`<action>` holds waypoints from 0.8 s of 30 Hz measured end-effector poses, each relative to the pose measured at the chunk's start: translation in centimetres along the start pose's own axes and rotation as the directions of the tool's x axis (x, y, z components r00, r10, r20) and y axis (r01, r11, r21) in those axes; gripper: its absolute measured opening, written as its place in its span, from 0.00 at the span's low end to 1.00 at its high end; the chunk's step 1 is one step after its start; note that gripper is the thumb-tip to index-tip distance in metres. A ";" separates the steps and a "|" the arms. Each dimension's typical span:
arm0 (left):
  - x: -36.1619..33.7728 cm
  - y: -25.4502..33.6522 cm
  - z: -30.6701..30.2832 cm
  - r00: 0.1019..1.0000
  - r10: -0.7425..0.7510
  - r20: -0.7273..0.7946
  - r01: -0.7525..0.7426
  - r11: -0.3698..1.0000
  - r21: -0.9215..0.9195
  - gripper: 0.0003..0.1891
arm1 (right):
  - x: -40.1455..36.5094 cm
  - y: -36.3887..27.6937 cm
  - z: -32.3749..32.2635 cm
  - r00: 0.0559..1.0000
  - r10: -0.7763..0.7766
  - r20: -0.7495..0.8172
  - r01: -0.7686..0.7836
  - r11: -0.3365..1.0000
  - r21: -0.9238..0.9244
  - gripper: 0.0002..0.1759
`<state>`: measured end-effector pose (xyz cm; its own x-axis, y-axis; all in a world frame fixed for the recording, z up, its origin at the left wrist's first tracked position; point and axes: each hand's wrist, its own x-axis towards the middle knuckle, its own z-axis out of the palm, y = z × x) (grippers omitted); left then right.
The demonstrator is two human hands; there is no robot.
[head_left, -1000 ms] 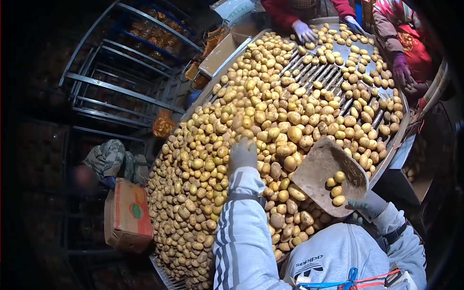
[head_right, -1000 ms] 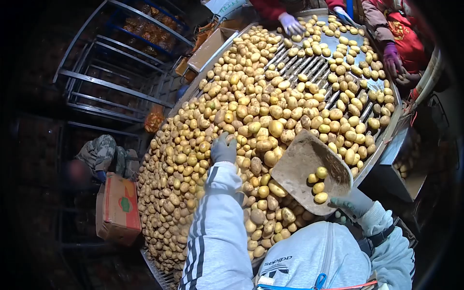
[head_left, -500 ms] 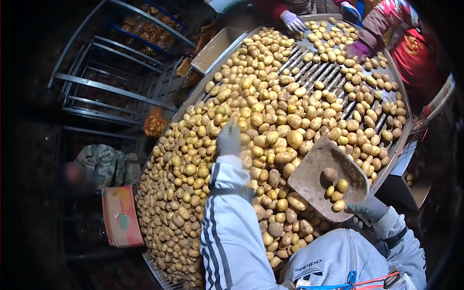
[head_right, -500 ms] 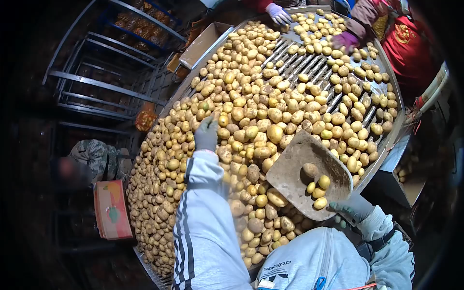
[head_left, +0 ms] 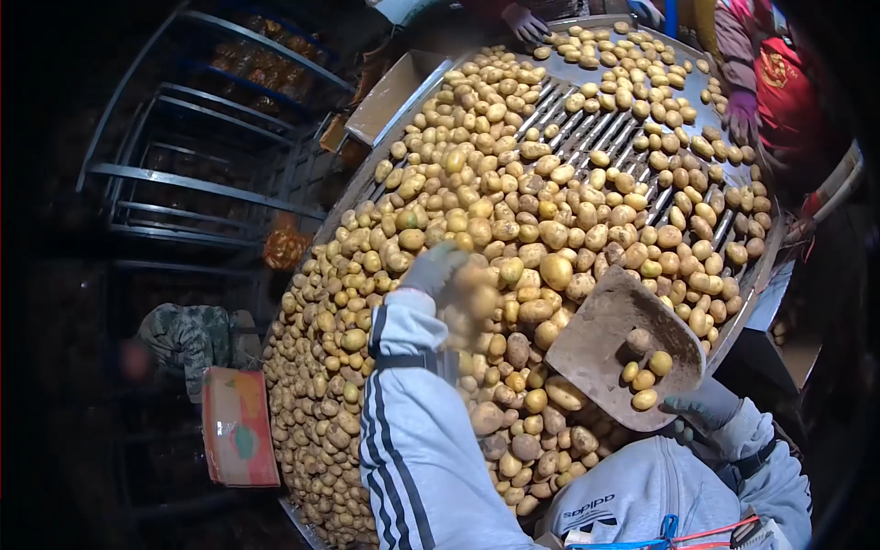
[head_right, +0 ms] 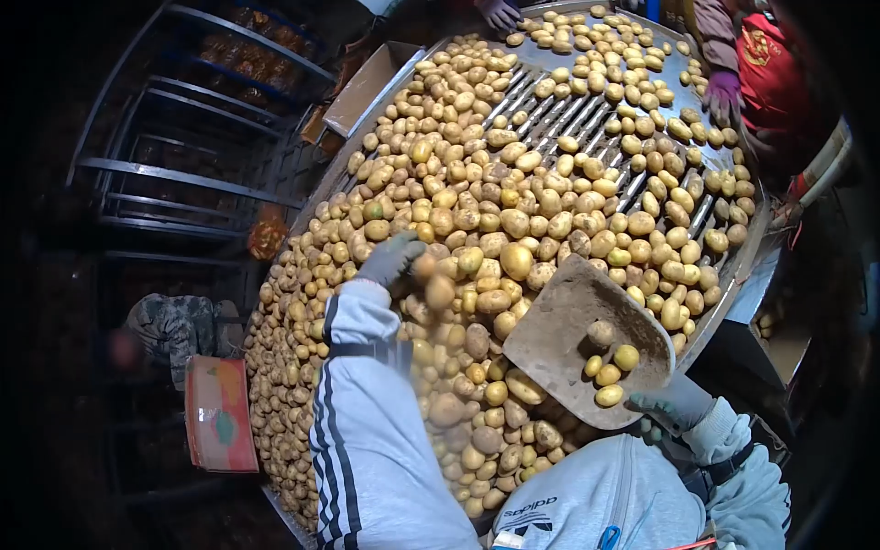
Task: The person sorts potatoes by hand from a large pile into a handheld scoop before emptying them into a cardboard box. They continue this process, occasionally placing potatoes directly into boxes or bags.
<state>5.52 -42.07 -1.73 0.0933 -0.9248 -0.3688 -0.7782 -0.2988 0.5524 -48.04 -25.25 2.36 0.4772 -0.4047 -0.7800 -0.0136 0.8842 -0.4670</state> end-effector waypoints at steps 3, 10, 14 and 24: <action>-2.0 1.5 -1.5 0.980 -0.156 -0.120 0.134 0.975 -0.175 0.23 | 0.6 -0.5 0.1 0.999 0.014 0.029 -0.013 1.000 -0.012 0.26; 7.8 -4.8 -4.8 0.861 0.003 -0.508 0.150 0.954 0.260 0.28 | 1.0 -1.5 -0.7 0.997 0.046 0.055 -0.046 0.999 0.011 0.30; 11.2 -3.1 -3.9 0.906 -0.068 -0.418 0.289 0.821 0.492 0.28 | 1.0 -1.7 -1.3 0.994 0.087 0.064 -0.089 0.995 0.042 0.32; 2.7 -1.8 -3.1 0.928 -0.276 -0.249 -0.087 0.489 -0.868 0.20 | 1.7 -1.9 -1.6 0.995 0.088 0.051 -0.085 0.995 -0.050 0.29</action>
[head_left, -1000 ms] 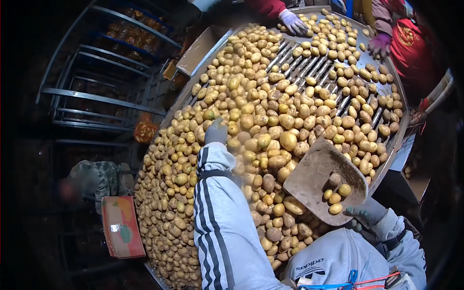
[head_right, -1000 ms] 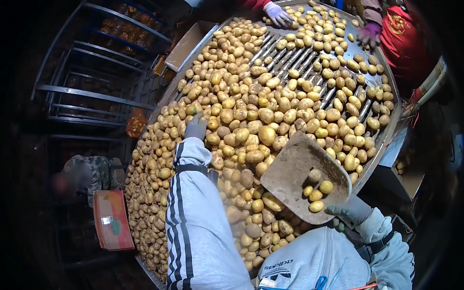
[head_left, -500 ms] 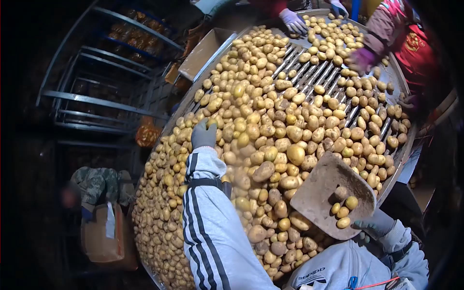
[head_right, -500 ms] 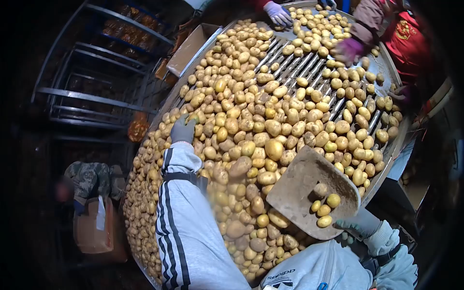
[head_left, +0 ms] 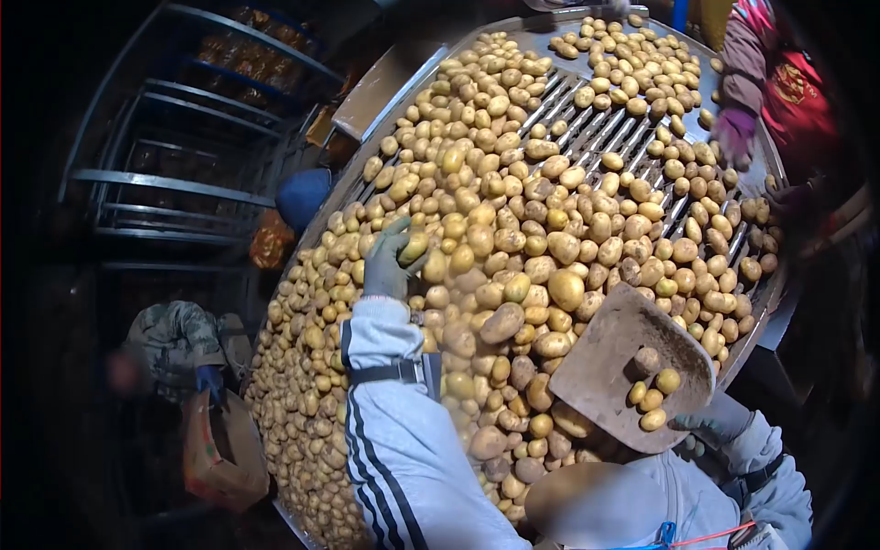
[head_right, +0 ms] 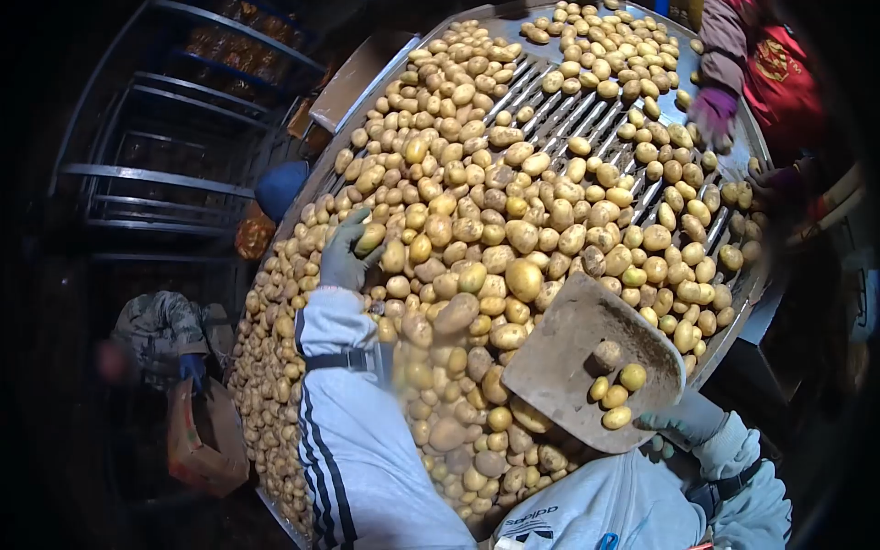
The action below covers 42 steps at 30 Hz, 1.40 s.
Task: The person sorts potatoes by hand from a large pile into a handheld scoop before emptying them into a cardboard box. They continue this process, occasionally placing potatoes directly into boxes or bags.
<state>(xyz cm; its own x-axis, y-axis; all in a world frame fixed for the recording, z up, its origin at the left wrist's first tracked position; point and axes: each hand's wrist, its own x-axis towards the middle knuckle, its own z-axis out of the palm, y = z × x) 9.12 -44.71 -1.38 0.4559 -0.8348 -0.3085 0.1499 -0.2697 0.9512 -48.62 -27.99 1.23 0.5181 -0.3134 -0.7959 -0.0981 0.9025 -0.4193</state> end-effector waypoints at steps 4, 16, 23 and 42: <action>-8.4 0.1 1.3 0.976 -0.147 0.160 0.158 0.986 -0.057 0.21 | 0.1 0.6 0.2 0.998 -0.060 0.005 0.060 0.998 -0.007 0.21; -28.2 -5.1 7.4 0.914 -0.239 0.328 0.309 0.934 -0.181 0.23 | -2.6 4.1 0.3 0.998 -0.048 -0.028 0.047 0.998 -0.053 0.18; -33.3 -5.6 11.2 0.826 -0.293 0.481 0.402 0.905 -0.140 0.27 | -6.3 7.0 -0.5 0.985 -0.108 -0.136 0.107 0.994 -0.016 0.20; -37.4 -8.6 25.3 0.557 -0.319 0.766 0.260 0.944 0.204 0.26 | -18.7 28.5 -12.9 0.594 -0.064 -0.802 0.578 0.727 0.370 0.22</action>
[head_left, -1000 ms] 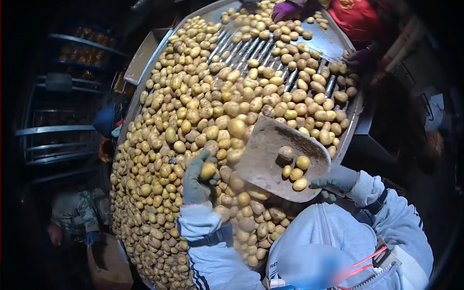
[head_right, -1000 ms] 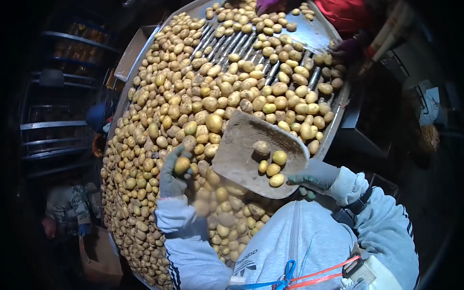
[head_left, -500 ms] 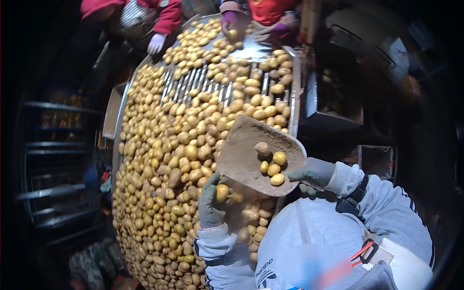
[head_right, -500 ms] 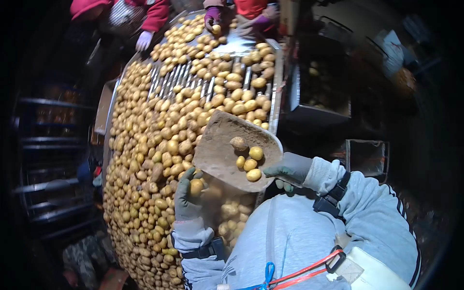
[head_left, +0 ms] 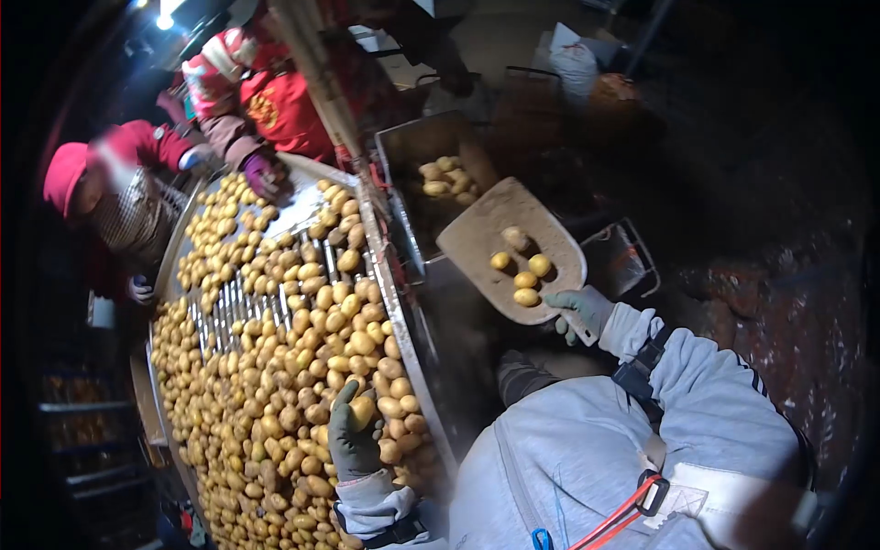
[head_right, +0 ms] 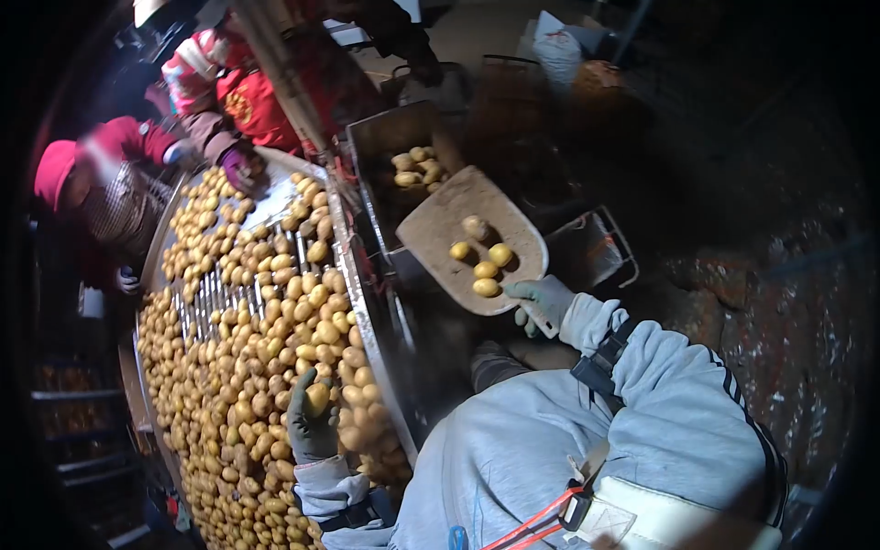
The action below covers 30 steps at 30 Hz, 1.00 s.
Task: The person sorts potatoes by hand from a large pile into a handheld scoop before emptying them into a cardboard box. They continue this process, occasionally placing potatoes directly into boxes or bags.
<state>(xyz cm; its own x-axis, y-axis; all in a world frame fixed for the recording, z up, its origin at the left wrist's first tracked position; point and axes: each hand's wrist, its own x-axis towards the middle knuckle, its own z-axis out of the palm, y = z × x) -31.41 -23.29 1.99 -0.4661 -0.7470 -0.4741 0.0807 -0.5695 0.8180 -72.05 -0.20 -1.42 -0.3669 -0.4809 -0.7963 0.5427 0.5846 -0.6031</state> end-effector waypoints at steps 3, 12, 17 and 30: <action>1.4 -1.2 0.1 0.996 -0.035 0.086 0.042 0.996 -0.081 0.28 | -0.3 2.6 -6.8 0.989 0.007 -0.146 -0.003 1.000 0.028 0.22; 1.3 -1.7 2.7 0.990 -0.078 0.118 0.077 0.997 0.016 0.23 | -0.6 9.8 -19.6 0.852 0.027 -0.523 -0.101 0.988 -0.113 0.28; 0.7 -1.6 3.3 0.981 -0.162 0.103 0.172 0.981 -0.093 0.22 | 1.7 9.6 -20.2 0.762 0.028 -0.647 -0.230 0.945 -0.230 0.25; 0.8 -3.8 -1.1 0.996 -0.039 0.077 0.064 0.935 -0.349 0.29 | 1.7 7.9 -24.3 0.908 0.001 -0.419 0.004 1.000 0.012 0.22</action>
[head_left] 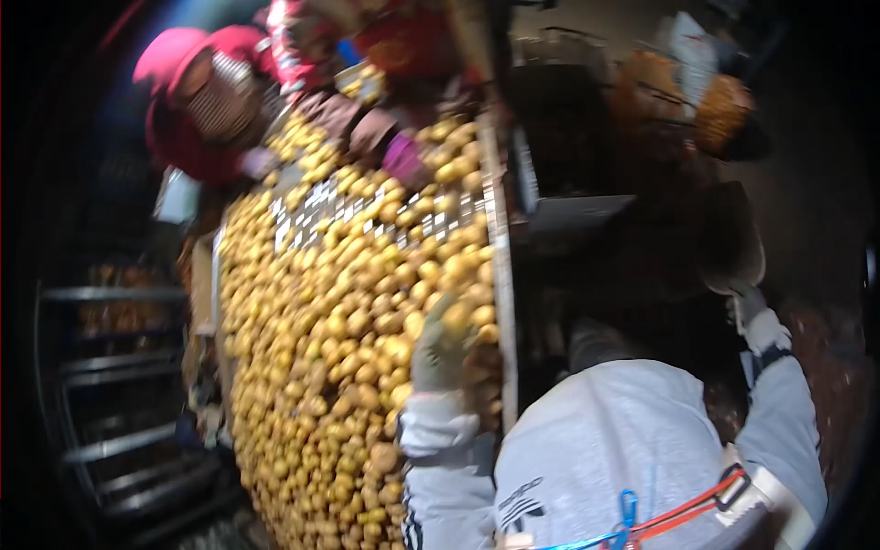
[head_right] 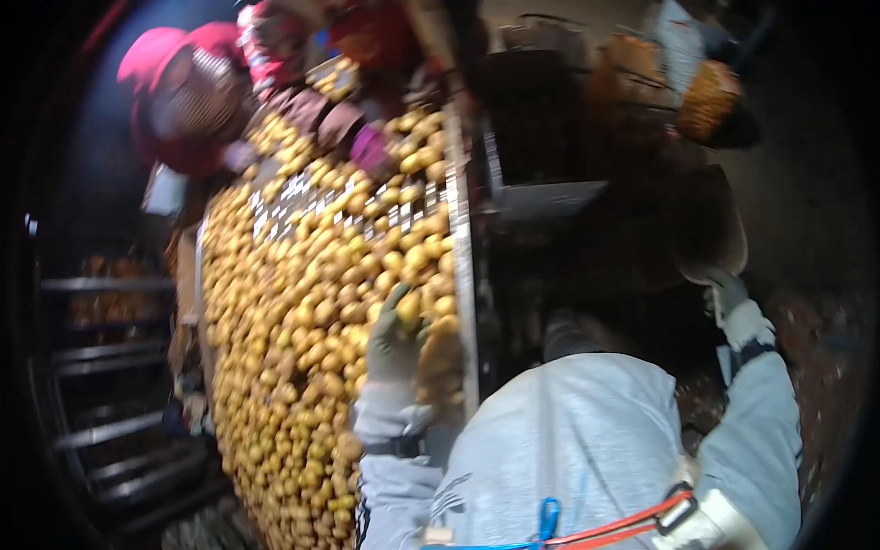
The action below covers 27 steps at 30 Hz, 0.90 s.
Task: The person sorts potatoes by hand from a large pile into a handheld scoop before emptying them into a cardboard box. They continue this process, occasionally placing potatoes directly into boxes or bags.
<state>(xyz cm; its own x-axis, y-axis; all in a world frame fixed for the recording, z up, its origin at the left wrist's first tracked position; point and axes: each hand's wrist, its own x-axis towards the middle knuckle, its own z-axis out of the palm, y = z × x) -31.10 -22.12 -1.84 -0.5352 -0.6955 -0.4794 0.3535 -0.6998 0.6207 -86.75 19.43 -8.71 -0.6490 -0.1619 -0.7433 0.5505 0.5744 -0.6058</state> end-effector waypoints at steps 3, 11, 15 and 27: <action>-0.6 0.9 -0.2 0.986 0.088 -0.142 -0.072 0.991 0.113 0.36 | -6.8 -5.8 7.6 0.981 0.054 0.187 -0.015 0.979 -0.205 0.20; -3.6 2.0 -0.8 0.946 0.290 -0.144 -0.261 0.946 0.190 0.32 | -17.0 -12.1 31.5 0.544 0.242 0.804 0.272 0.855 -0.442 0.25; -6.1 2.1 -1.0 0.799 0.586 -0.130 -0.443 0.722 0.531 0.34 | -20.5 -11.8 38.7 0.390 0.358 0.848 0.364 0.786 -0.499 0.26; -16.9 6.6 -23.7 0.393 0.813 -0.429 0.532 0.179 0.828 0.33 | -25.0 -7.8 48.0 0.196 0.391 0.899 0.454 0.777 -0.437 0.26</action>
<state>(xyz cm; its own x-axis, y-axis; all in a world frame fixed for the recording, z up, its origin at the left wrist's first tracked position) -1.54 -18.78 -4.34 0.4059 -0.9125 0.0504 -0.8565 -0.3605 0.3694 -49.57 -19.53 1.01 0.5606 -0.5286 -0.6375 -0.0959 0.7232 -0.6840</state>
